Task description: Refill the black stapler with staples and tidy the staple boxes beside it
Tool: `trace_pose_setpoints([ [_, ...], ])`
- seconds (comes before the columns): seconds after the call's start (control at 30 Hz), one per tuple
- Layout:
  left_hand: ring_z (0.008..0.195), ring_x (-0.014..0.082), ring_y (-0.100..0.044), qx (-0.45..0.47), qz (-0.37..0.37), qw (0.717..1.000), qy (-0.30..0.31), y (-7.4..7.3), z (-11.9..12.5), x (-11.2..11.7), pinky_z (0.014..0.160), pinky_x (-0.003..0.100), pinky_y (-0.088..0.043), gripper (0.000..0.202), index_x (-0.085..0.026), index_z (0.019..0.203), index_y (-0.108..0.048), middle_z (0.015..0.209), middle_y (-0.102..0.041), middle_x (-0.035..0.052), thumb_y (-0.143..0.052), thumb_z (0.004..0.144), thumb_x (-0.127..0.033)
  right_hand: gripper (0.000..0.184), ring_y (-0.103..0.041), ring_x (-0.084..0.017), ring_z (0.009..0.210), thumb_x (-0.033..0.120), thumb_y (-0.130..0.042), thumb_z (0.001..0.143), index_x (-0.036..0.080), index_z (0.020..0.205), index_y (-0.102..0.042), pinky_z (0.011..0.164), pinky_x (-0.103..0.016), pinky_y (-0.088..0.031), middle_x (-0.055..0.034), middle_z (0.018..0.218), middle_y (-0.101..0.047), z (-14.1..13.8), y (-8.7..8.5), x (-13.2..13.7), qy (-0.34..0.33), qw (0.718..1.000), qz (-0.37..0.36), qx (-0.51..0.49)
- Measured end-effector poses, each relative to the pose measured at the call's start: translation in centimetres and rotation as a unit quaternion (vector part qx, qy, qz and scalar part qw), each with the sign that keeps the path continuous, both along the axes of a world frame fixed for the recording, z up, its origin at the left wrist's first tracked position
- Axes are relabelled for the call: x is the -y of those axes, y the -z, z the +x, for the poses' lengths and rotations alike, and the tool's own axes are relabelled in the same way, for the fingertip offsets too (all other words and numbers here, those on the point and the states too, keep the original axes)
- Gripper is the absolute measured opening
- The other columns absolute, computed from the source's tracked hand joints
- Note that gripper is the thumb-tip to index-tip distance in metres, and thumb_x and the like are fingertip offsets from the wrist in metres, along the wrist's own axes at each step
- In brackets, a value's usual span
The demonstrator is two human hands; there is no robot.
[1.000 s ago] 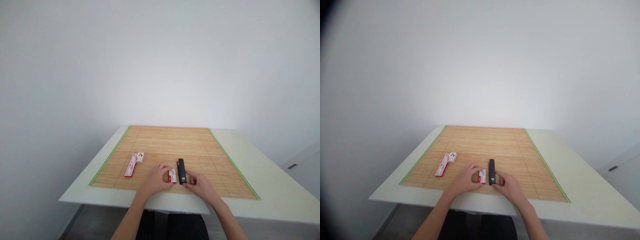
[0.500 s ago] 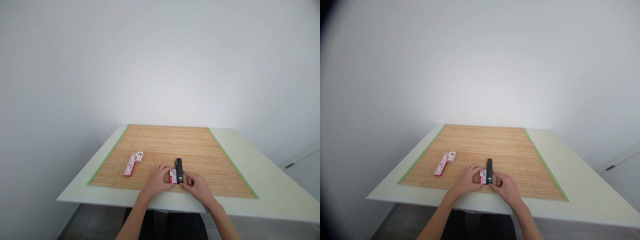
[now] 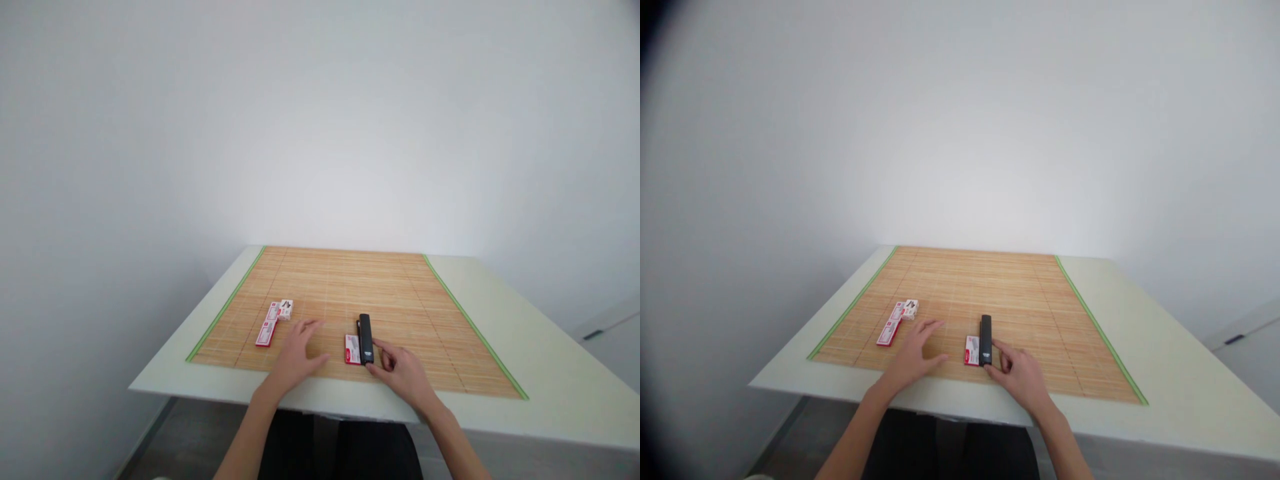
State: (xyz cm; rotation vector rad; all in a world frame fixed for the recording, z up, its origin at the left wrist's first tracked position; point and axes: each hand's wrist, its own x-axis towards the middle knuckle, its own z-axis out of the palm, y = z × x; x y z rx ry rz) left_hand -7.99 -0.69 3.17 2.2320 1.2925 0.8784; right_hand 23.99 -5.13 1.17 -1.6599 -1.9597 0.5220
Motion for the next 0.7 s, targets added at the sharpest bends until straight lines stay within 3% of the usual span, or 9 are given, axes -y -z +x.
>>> trace_pose_setpoints([
  [0.13, 0.127, 0.0309, -0.054, -0.029, 0.052, 0.981, -0.185, 0.3, -8.0, -3.2, 0.113, 0.052, -0.041, 0.051, -0.030, 0.138, -0.061, 0.133, -0.060, 0.0081, -0.065, 0.090, -0.045, 0.053, -0.057, -0.016, 0.059, 0.047, -0.067, 0.087, 0.026, 0.136, -0.066, 0.061, -0.028, -0.034, 0.0056, 0.062, -0.058, -0.1, -0.1, 0.1, -0.005, 1.000, 0.001, 0.002],
  [0.2, 0.127, 0.0317, -0.054, -0.058, 0.043, 0.975, -0.210, 0.4, -10.8, -5.1, 0.113, 0.051, -0.040, 0.057, -0.028, 0.140, -0.060, 0.135, -0.059, 0.0088, -0.067, 0.087, -0.046, 0.053, -0.057, -0.016, 0.059, 0.047, -0.067, 0.087, 0.026, 0.136, -0.066, 0.061, -0.028, -0.034, 0.0056, 0.062, -0.058, -0.1, -0.2, 0.1, -0.005, 1.000, 0.000, 0.006],
  [0.27, 0.128, 0.0311, -0.054, -0.089, 0.011, 0.978, -0.188, 0.1, -12.0, -6.7, 0.113, 0.047, -0.041, 0.064, -0.027, 0.143, -0.058, 0.138, -0.057, 0.0088, -0.070, 0.082, -0.044, 0.054, -0.057, -0.016, 0.060, 0.047, -0.067, 0.087, 0.026, 0.136, -0.066, 0.061, -0.028, -0.034, 0.0054, 0.062, -0.058, -0.2, -0.2, 0.1, 0.000, 1.000, -0.003, 0.011],
  [0.43, 0.117, 0.0280, -0.060, -0.140, -0.066, 0.976, -0.156, -1.0, -10.4, -8.7, 0.106, 0.039, -0.045, 0.065, -0.025, 0.141, -0.059, 0.132, -0.059, 0.0094, -0.071, 0.079, -0.040, 0.055, -0.057, -0.016, 0.060, 0.048, -0.067, 0.087, 0.025, 0.137, -0.066, 0.061, -0.029, -0.034, 0.0049, 0.063, -0.058, -0.3, -0.6, 0.2, 0.003, 1.000, -0.006, 0.012],
  [0.57, 0.106, 0.0267, -0.063, -0.142, -0.082, 0.967, -0.197, -2.0, -9.4, -8.9, 0.097, 0.037, -0.048, 0.057, -0.024, 0.134, -0.062, 0.127, -0.059, 0.0098, -0.070, 0.080, -0.040, 0.054, -0.056, -0.016, 0.059, 0.046, -0.067, 0.087, 0.027, 0.137, -0.066, 0.060, -0.028, -0.033, 0.0059, 0.062, -0.057, -0.4, -1.0, 0.3, 0.002, 1.000, -0.006, 0.010],
  [0.7, 0.105, 0.0267, -0.062, -0.115, -0.030, 0.953, -0.280, -4.0, -8.8, -7.9, 0.094, 0.038, -0.048, 0.057, -0.023, 0.134, -0.058, 0.124, -0.056, 0.0092, -0.070, 0.081, -0.042, 0.054, -0.057, -0.016, 0.059, 0.046, -0.067, 0.087, 0.027, 0.137, -0.066, 0.061, -0.028, -0.034, 0.0058, 0.063, -0.059, -0.3, -0.8, 0.3, 0.001, 1.000, -0.005, 0.007],
])
